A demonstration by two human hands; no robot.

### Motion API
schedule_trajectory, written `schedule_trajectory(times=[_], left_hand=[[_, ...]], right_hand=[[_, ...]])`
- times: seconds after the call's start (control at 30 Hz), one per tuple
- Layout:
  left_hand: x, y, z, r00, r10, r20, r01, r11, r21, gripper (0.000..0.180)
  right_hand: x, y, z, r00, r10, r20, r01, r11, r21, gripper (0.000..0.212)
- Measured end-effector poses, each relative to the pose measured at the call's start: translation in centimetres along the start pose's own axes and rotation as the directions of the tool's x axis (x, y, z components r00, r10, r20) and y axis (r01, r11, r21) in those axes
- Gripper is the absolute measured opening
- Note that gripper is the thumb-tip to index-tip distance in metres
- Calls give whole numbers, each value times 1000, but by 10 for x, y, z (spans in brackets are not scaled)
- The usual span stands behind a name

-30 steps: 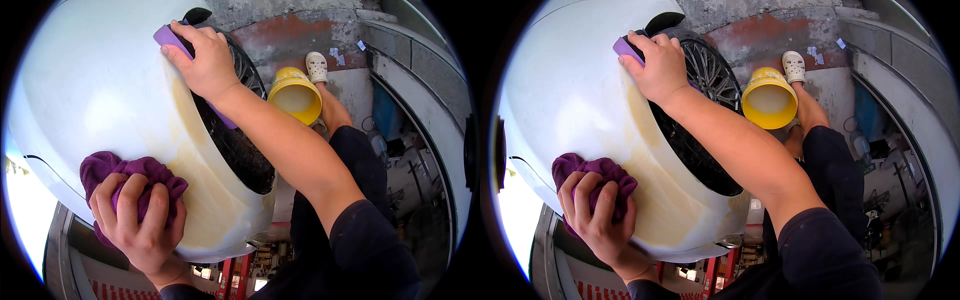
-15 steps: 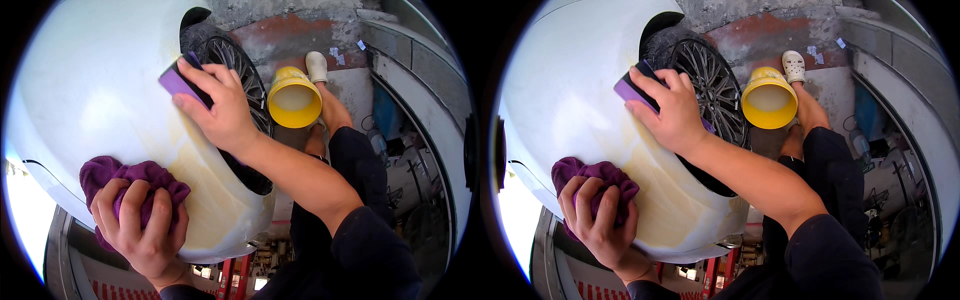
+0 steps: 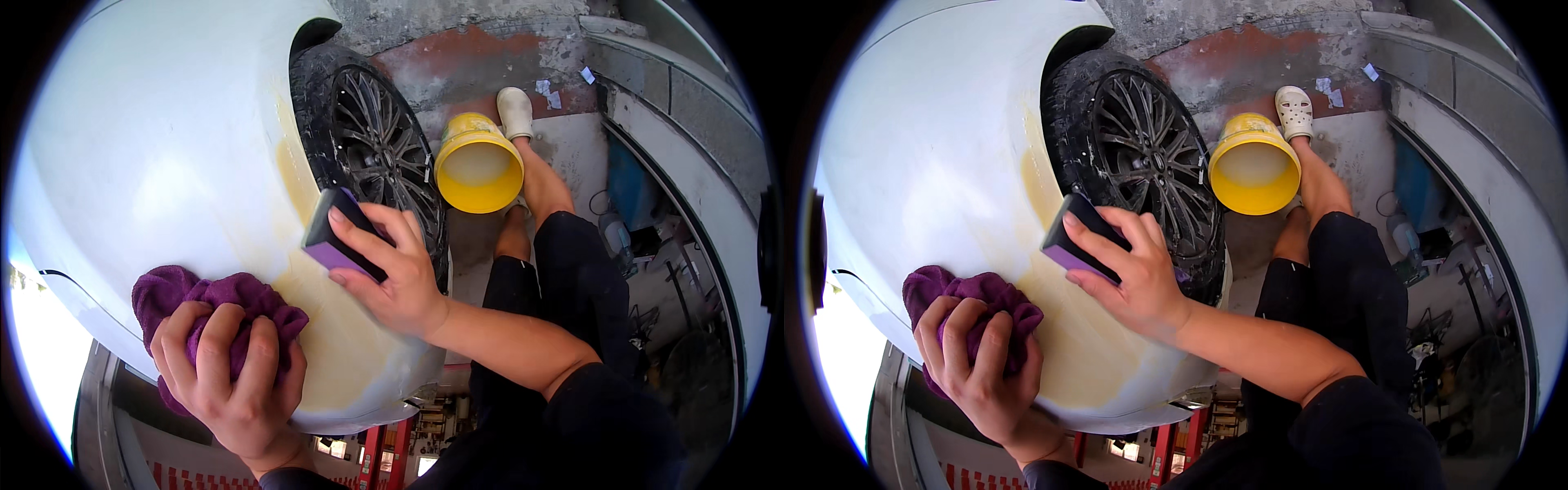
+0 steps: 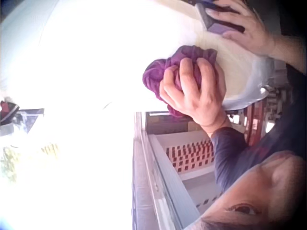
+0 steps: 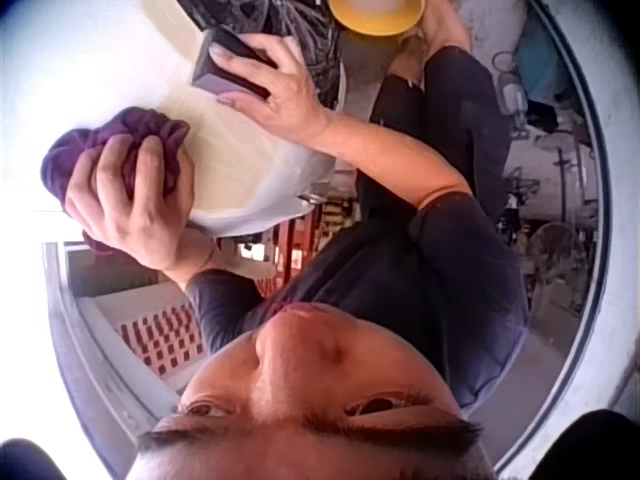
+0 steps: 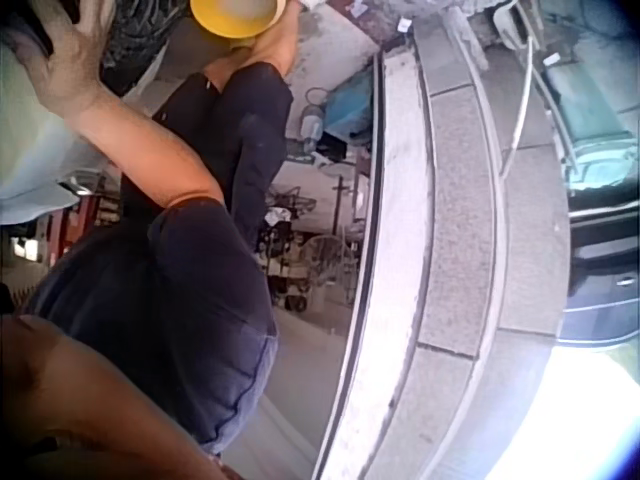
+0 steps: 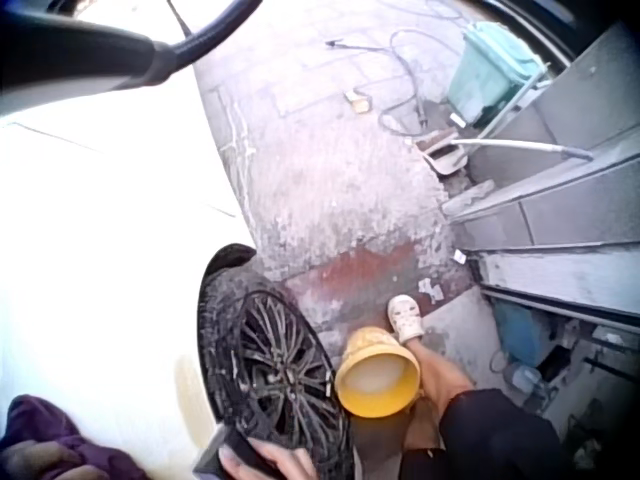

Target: The person sands a section of a white car's front bumper using a purple sanding block and a purple cloth. They repeatedly rub the sanding block over a yellowish area on the bumper, occasionally wiping the surface with the cloth and dipping the block into a yellow bucket of water.

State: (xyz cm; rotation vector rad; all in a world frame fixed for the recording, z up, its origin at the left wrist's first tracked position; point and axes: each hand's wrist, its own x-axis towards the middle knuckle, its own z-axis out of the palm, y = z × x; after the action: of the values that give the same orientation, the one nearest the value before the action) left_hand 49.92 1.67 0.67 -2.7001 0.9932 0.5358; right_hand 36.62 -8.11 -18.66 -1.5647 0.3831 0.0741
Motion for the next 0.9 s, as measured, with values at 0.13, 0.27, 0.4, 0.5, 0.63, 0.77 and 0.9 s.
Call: schedule_trajectory(times=[0.13,0.27,0.4,0.5,0.63,0.77,0.9], left_hand=[[2,-1,0,1000,-2,-7,2,1000,5,35],[2,2,0,1000,0,2,0,1000,3,35],[2,1,-2,1000,-19,4,19,1000,2,37],[2,1,-6,1000,4,19,-4,1000,8,37],[2,3,3,1000,-4,-1,4,1000,25,37],[2,-1,3,1000,12,2,-12,1000,-3,38],[-3,1,-9,999,-22,37,21,1000,22,38]], right_hand=[[46,6,17,987,-67,-148,70,997,15,58],[153,22,34,960,-130,-247,124,992,-37,52],[4,-4,2,1000,-16,-7,16,1000,-1,66],[8,-7,4,996,-56,-73,55,998,-15,63],[171,27,39,937,-196,-290,193,980,-37,49],[84,11,23,976,-118,-183,117,993,-17,56],[-4,-8,5,997,-71,-42,71,997,-11,61]])
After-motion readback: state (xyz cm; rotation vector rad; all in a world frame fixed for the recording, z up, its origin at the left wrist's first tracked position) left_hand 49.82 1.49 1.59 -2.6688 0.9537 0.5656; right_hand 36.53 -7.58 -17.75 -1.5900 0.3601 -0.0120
